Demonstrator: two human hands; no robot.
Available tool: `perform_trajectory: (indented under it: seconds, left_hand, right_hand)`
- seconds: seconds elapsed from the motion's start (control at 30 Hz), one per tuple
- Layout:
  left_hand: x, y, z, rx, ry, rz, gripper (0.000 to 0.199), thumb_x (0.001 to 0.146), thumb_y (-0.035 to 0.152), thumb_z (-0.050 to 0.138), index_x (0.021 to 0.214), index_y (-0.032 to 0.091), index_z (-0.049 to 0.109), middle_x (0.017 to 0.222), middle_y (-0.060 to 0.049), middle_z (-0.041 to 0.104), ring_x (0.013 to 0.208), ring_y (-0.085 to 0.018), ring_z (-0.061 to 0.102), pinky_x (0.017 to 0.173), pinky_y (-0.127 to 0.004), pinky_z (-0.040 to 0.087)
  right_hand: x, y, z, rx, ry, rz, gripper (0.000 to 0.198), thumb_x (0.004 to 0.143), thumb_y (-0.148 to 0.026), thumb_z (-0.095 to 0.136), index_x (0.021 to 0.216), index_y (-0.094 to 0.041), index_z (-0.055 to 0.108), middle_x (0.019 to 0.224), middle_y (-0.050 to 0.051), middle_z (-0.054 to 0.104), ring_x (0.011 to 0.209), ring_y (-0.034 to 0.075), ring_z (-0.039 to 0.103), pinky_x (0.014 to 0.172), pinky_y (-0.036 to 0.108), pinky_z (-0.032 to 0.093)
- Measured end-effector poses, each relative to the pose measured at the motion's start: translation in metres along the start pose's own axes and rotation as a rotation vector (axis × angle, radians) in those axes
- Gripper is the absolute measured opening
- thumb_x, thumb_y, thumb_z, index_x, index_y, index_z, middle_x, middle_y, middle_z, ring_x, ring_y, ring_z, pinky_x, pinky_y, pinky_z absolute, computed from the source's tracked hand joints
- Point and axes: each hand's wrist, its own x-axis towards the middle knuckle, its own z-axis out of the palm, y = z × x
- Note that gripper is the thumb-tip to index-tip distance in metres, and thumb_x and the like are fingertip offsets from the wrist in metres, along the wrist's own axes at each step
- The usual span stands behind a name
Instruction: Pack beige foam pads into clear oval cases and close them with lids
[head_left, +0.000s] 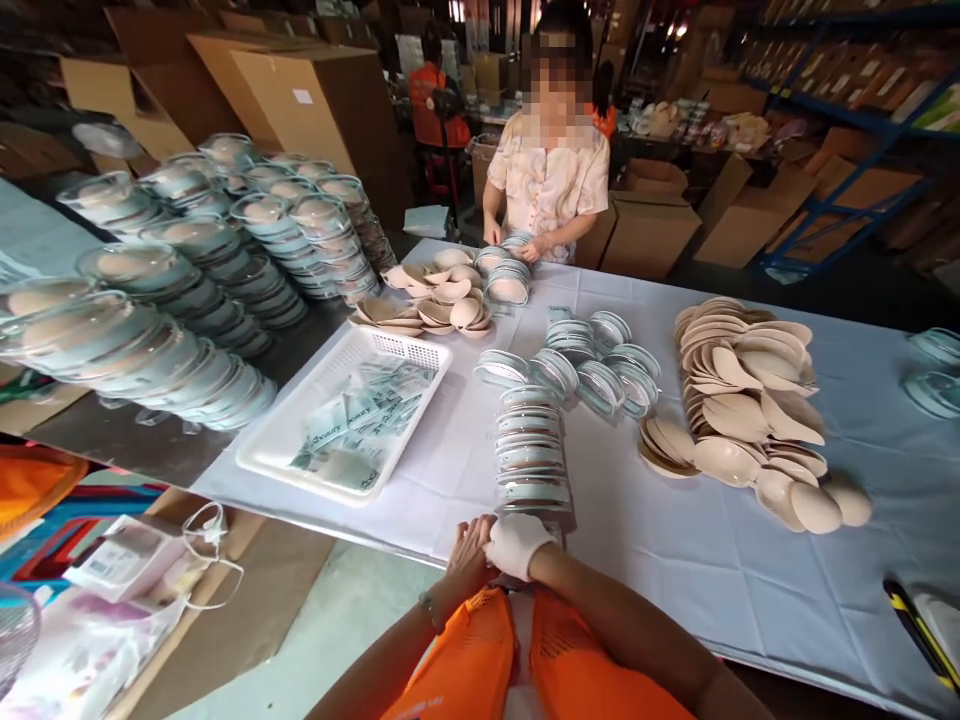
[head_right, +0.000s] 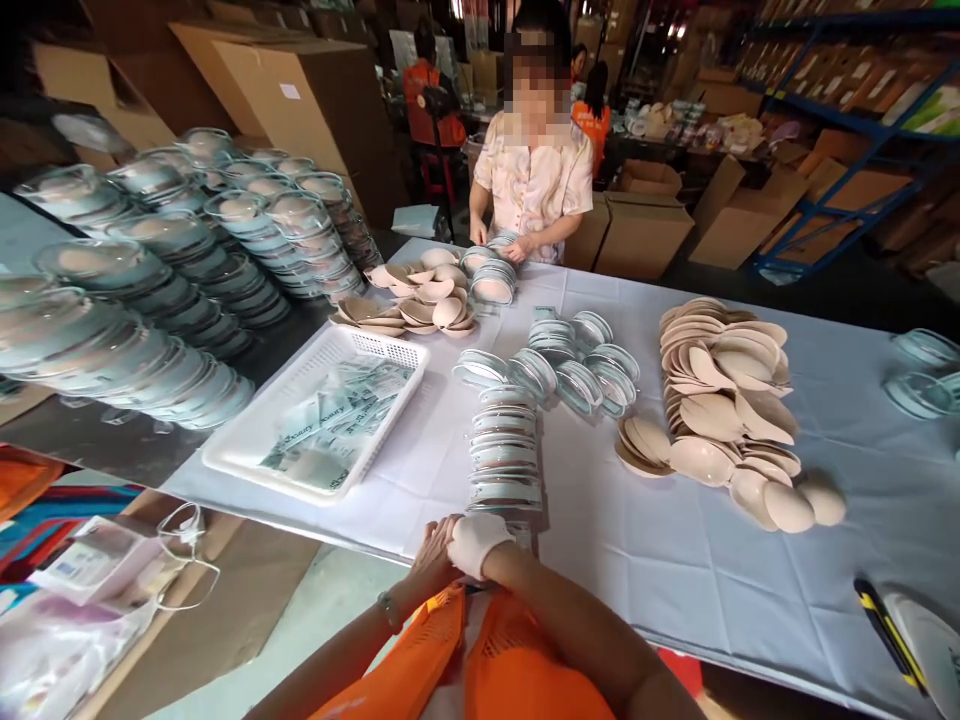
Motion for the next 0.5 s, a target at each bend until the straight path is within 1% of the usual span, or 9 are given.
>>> perform_trajectory:
  seconds: [0.03,0.07,0.13,0.2,0.27,0.33,0.43,0.47,0.5]
  left_hand:
    - [-0.002,-0.001,0.001,-0.038,0.015,0.002,0.073,0.073,0.023,0.076,0.142,0.02,0.053,0.136,-0.017,0.062,0.127,-0.038,0.059,0.109,-0.056,0.044]
    - [-0.004,-0.001,0.003,-0.091,0.032,0.008,0.076,0.073,0.022,0.076,0.144,0.02,0.051,0.141,-0.018,0.059,0.132,-0.038,0.057,0.111,-0.056,0.045]
    - [-0.007,0.001,0.006,-0.21,0.07,0.015,0.077,0.074,0.018,0.073,0.146,0.02,0.048,0.148,-0.019,0.053,0.14,-0.036,0.053,0.115,-0.054,0.046]
    - [-0.005,0.007,0.008,-0.293,0.09,-0.012,0.073,0.075,0.014,0.07,0.144,0.021,0.049,0.15,-0.019,0.05,0.141,-0.034,0.054,0.115,-0.051,0.048]
    - [0.001,0.015,0.008,-0.33,0.106,-0.069,0.072,0.074,0.011,0.07,0.143,0.022,0.05,0.15,-0.018,0.05,0.139,-0.033,0.056,0.114,-0.049,0.05]
    - [0.003,0.021,0.006,-0.342,0.141,-0.132,0.081,0.07,0.012,0.076,0.146,0.023,0.049,0.151,-0.018,0.049,0.141,-0.036,0.054,0.117,-0.052,0.048]
    - [-0.011,0.022,0.014,-0.378,0.262,-0.243,0.114,0.058,0.022,0.092,0.158,0.023,0.037,0.161,-0.023,0.04,0.15,-0.046,0.042,0.123,-0.063,0.039]
    - [-0.019,0.022,0.021,-0.414,0.315,-0.271,0.12,0.059,0.028,0.094,0.162,0.024,0.032,0.162,-0.025,0.038,0.152,-0.048,0.04,0.121,-0.065,0.039]
    - [-0.028,0.022,0.03,-0.462,0.362,-0.287,0.118,0.066,0.036,0.091,0.165,0.025,0.027,0.16,-0.025,0.041,0.151,-0.048,0.042,0.118,-0.067,0.043]
  right_hand:
    - [-0.004,0.003,-0.008,-0.014,0.021,-0.006,0.027,0.087,-0.042,0.069,0.072,-0.019,0.071,0.07,0.008,0.071,0.073,0.022,0.067,0.07,0.029,0.046]
    - [-0.01,0.012,-0.017,-0.019,0.082,0.004,0.031,0.092,-0.044,0.063,0.075,-0.02,0.072,0.073,0.008,0.072,0.075,0.022,0.068,0.072,0.029,0.047]
    - [-0.022,0.04,-0.038,0.004,0.297,0.052,0.033,0.096,-0.046,0.055,0.087,-0.021,0.073,0.083,0.009,0.075,0.079,0.022,0.07,0.076,0.03,0.05]
    - [-0.029,0.073,-0.053,0.053,0.492,0.057,0.03,0.091,-0.043,0.06,0.105,-0.02,0.072,0.102,0.011,0.076,0.092,0.024,0.072,0.084,0.032,0.055]
    - [-0.028,0.102,-0.059,0.08,0.558,-0.018,0.041,0.084,-0.039,0.064,0.12,-0.018,0.068,0.119,0.014,0.072,0.108,0.027,0.071,0.097,0.038,0.056]
    - [-0.02,0.124,-0.058,0.087,0.6,-0.091,0.046,0.086,-0.04,0.061,0.126,-0.017,0.064,0.128,0.018,0.069,0.12,0.03,0.067,0.106,0.045,0.054]
    - [0.007,0.142,-0.068,0.105,0.699,-0.064,0.055,0.091,-0.048,0.056,0.133,-0.014,0.059,0.131,0.022,0.066,0.124,0.034,0.064,0.109,0.052,0.052]
    - [0.02,0.145,-0.078,0.122,0.727,-0.05,0.06,0.091,-0.052,0.056,0.136,-0.013,0.056,0.134,0.024,0.065,0.126,0.035,0.063,0.11,0.054,0.051]
    - [0.037,0.146,-0.092,0.14,0.748,-0.049,0.067,0.09,-0.055,0.057,0.14,-0.012,0.053,0.137,0.025,0.063,0.129,0.036,0.061,0.112,0.055,0.05]
